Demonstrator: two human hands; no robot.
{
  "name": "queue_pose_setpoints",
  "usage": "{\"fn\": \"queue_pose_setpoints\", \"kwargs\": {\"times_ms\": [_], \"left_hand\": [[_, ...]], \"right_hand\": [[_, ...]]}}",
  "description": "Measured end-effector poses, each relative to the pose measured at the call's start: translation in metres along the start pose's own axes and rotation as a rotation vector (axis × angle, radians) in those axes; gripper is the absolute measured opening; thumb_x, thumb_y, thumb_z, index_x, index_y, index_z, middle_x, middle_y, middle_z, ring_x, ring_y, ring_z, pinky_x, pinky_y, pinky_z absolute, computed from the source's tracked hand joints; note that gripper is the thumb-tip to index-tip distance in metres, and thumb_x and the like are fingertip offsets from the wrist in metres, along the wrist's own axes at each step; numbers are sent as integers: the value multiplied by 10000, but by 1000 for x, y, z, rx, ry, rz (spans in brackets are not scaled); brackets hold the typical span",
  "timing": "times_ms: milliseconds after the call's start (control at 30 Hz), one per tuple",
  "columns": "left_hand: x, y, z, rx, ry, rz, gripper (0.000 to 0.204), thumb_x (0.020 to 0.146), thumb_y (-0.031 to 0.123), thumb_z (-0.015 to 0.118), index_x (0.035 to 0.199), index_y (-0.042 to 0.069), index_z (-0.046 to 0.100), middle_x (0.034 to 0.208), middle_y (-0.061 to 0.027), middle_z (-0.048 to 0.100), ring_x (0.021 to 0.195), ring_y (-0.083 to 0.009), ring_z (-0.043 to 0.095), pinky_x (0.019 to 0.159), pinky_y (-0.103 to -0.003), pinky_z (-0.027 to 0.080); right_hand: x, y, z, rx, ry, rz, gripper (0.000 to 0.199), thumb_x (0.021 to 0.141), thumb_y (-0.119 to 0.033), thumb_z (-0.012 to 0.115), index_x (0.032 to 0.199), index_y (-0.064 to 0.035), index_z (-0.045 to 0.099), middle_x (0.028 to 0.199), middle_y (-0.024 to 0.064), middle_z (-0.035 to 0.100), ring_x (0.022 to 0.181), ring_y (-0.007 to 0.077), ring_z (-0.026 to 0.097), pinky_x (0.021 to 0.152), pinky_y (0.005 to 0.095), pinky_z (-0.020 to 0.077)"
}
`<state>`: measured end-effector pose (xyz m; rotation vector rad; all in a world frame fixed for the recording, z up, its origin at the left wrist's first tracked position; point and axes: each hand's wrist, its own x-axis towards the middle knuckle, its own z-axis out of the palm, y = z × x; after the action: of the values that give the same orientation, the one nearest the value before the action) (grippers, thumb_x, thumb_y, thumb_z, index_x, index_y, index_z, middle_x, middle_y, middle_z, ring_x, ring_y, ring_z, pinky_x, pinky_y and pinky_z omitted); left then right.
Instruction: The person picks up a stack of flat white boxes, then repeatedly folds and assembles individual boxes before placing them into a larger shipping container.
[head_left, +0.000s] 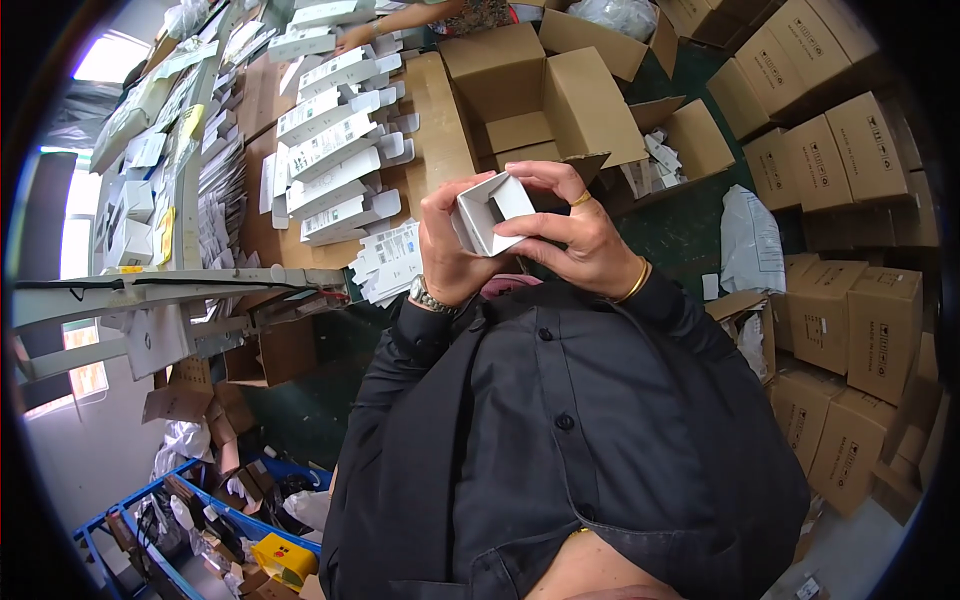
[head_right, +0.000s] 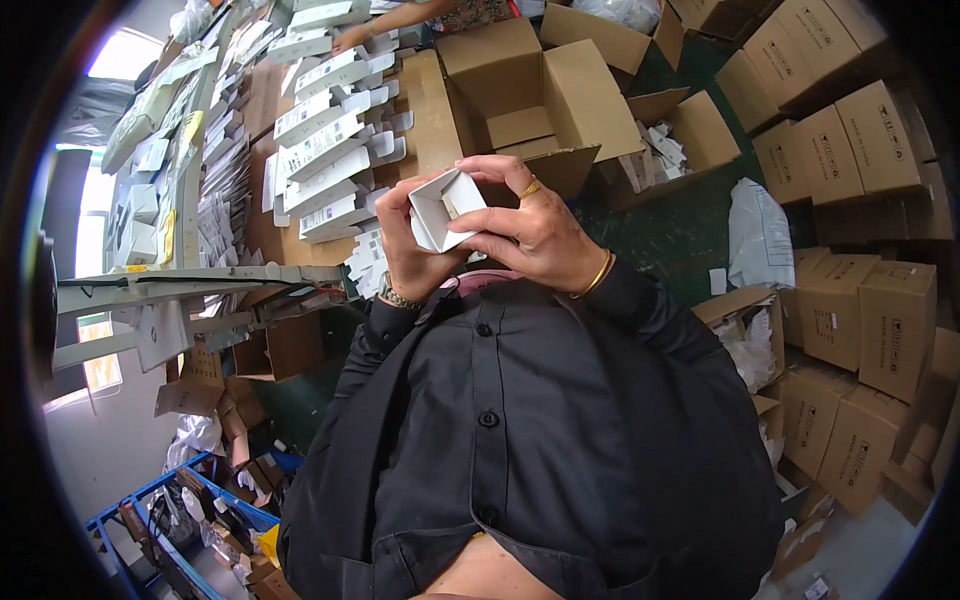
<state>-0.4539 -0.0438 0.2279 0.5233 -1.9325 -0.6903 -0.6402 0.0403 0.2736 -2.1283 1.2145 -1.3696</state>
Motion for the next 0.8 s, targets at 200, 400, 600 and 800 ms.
{"fn": "queue_pose_setpoints", "kwargs": {"times_ms": [200, 400, 600, 800], "left_hand": [[6, -1, -4, 28, -223, 46, 932, 660, 232, 993, 1374, 3, 439, 1205, -188, 657, 1057, -322, 695, 895, -394, 563], [9, 20, 3, -68, -316, -18, 921, 638, 331, 1006, 1325, 0, 490, 1129, -172, 691, 963, -364, 701, 814, -437, 570], [6, 18, 5, 32, -450, 1, 990, 608, 364, 1017, 1352, 0, 475, 1124, -172, 685, 969, -356, 699, 827, -424, 566], [8, 24, 10, -18, -460, -53, 999, 601, 363, 1019, 1362, 8, 478, 1151, -174, 677, 989, -360, 698, 835, -420, 567]], "right_hand": [[0, -3, -12, -3, 117, 82, 190, 855, -47, 798, 1039, -76, 759, 1280, 143, 607, 1087, 280, 653, 936, 367, 535], [-10, 11, -4, 53, 188, 179, 146, 852, -99, 785, 955, -30, 707, 921, 105, 670, 887, 302, 657, 794, 392, 529], [-25, 10, -9, 44, 129, 263, 130, 852, -30, 778, 960, -6, 709, 919, 105, 665, 876, 270, 657, 763, 362, 525], [-33, 8, -4, -19, 198, 249, 130, 860, -40, 783, 975, -11, 729, 944, 103, 679, 876, 256, 668, 768, 352, 531]]}}
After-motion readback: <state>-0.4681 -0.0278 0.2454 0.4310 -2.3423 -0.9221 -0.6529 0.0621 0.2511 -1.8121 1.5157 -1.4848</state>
